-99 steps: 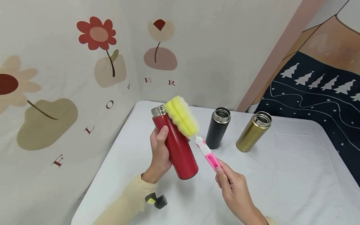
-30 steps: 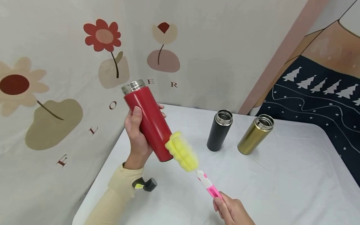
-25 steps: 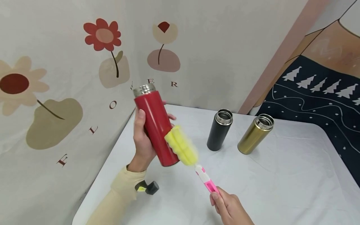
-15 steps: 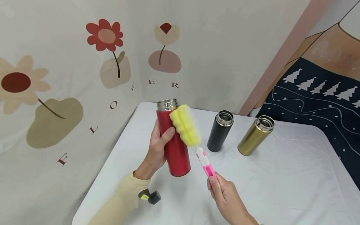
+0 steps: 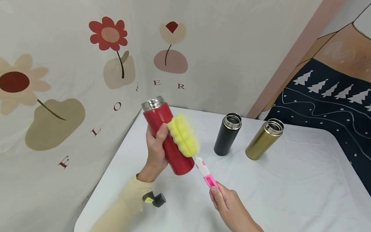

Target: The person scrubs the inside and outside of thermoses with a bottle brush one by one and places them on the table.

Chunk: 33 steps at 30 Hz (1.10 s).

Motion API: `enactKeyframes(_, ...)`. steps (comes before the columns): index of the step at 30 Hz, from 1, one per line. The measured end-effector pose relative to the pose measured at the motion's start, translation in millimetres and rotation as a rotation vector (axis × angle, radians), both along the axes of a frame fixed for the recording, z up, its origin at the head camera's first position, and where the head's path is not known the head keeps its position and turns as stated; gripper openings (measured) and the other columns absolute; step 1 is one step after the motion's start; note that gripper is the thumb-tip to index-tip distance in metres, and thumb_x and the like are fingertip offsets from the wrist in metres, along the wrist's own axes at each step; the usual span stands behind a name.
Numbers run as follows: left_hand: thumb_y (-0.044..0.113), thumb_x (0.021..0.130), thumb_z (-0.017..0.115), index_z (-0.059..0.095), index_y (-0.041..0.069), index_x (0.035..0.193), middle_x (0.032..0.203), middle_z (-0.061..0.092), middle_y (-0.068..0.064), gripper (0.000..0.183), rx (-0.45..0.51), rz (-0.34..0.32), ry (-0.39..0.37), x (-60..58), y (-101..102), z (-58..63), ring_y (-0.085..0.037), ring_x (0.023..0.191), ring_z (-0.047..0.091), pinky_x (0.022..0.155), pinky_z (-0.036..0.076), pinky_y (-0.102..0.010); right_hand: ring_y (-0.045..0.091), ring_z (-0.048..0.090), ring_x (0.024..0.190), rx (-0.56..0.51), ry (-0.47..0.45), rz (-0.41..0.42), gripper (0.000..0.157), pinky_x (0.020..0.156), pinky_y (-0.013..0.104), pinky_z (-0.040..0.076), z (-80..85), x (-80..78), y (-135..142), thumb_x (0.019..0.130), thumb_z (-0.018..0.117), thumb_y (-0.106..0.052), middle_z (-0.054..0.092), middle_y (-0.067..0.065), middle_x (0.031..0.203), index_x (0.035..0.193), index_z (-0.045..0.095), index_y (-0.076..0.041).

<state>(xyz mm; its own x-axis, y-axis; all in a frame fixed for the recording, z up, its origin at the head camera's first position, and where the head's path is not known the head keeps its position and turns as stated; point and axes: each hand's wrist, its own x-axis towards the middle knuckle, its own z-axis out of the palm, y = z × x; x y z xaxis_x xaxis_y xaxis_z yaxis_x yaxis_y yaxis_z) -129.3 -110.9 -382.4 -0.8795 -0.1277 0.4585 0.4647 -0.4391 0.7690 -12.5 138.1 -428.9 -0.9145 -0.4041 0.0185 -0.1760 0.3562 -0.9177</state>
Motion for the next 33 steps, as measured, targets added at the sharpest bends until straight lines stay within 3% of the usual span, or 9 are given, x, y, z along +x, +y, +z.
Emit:
enactKeyframes(6,0.028,0.102,0.062,0.046,0.005,0.149,0.122,0.061,-0.020,0.054,0.074,0.111,0.039,-8.4,-15,13.3,-0.027,0.100,0.070,0.085,0.065,-0.039,-0.006,0.035,0.058,0.059,0.081,0.091,0.028,0.050,0.016,0.034,-20.6,12.9,28,0.117,0.046,-0.009,0.040,-0.021,0.069,0.090,0.053,-0.013)
enactKeyframes(10,0.032,0.102,0.065,0.045,0.001,0.151,0.127,0.060,-0.027,0.061,0.134,0.160,0.089,-12.4,-19,20.9,-0.031,0.101,0.071,0.087,0.065,-0.044,-0.006,0.036,0.059,0.098,-0.035,0.082,0.027,0.051,0.017,0.033,-26.5,20.0,40,0.118,0.046,-0.015,0.042,-0.022,0.069,0.093,0.054,-0.011)
enactKeyframes(12,0.033,0.103,0.062,0.043,0.001,0.153,0.129,0.058,-0.029,0.063,0.134,0.162,0.104,-13.2,-19,22.4,-0.032,0.101,0.071,0.086,0.065,-0.045,-0.006,0.037,0.059,0.097,-0.047,0.075,0.027,0.050,0.016,0.033,-27.9,22.1,42,0.118,0.046,-0.015,0.043,-0.021,0.069,0.093,0.055,-0.010)
enactKeyframes(16,0.043,0.106,0.058,0.039,0.007,0.155,0.128,0.059,-0.024,0.064,0.087,0.097,0.100,-10.9,-9,14.9,-0.028,0.095,0.072,0.083,0.066,-0.043,-0.007,0.035,0.058,0.051,0.080,0.063,0.026,0.048,0.017,0.033,-27.3,20.7,38,0.116,0.048,-0.008,0.041,-0.022,0.069,0.091,0.054,-0.013)
enactKeyframes(18,0.053,0.105,0.062,0.036,0.011,0.157,0.128,0.059,-0.018,0.072,0.039,0.052,0.087,-6.9,-2,6.2,-0.024,0.100,0.070,0.083,0.065,-0.038,-0.008,0.034,0.058,0.021,0.162,0.053,0.028,0.047,0.017,0.033,-25.2,17.3,35,0.115,0.049,-0.003,0.040,-0.023,0.069,0.090,0.053,-0.015)
enactKeyframes(21,0.063,0.097,0.074,0.032,0.016,0.160,0.131,0.058,-0.011,0.089,-0.032,-0.004,0.057,-0.2,10,-6.5,-0.022,0.111,0.064,0.087,0.062,-0.035,-0.008,0.033,0.058,-0.021,0.213,0.021,0.031,0.045,0.018,0.033,-18.6,8.9,28,0.115,0.049,-0.001,0.039,-0.022,0.069,0.089,0.053,-0.017)
enactKeyframes(24,0.064,0.092,0.080,0.031,0.019,0.160,0.136,0.057,-0.009,0.095,-0.085,-0.061,0.005,5.7,20,-14.5,-0.022,0.120,0.061,0.091,0.062,-0.036,-0.006,0.033,0.057,-0.058,0.181,-0.015,0.030,0.043,0.019,0.032,-9.3,-0.9,20,0.116,0.048,-0.006,0.039,-0.021,0.068,0.089,0.054,-0.017)
enactKeyframes(27,0.055,0.093,0.083,0.036,0.019,0.156,0.134,0.059,-0.010,0.087,-0.074,-0.135,-0.055,9.8,28,-18.1,-0.024,0.114,0.067,0.090,0.064,-0.041,-0.003,0.035,0.057,-0.080,0.138,-0.043,0.029,0.044,0.020,0.031,0.6,-10.6,12,0.117,0.049,-0.011,0.042,-0.017,0.066,0.089,0.055,-0.015)
enactKeyframes(33,0.027,0.099,0.069,0.040,0.017,0.149,0.120,0.064,-0.012,0.058,-0.072,-0.226,-0.075,14.4,33,-17.6,-0.025,0.095,0.074,0.082,0.066,-0.044,0.002,0.040,0.058,-0.127,0.054,-0.060,0.027,0.047,0.021,0.034,14.7,-22.1,3,0.117,0.051,-0.015,0.048,-0.008,0.066,0.091,0.056,-0.011)
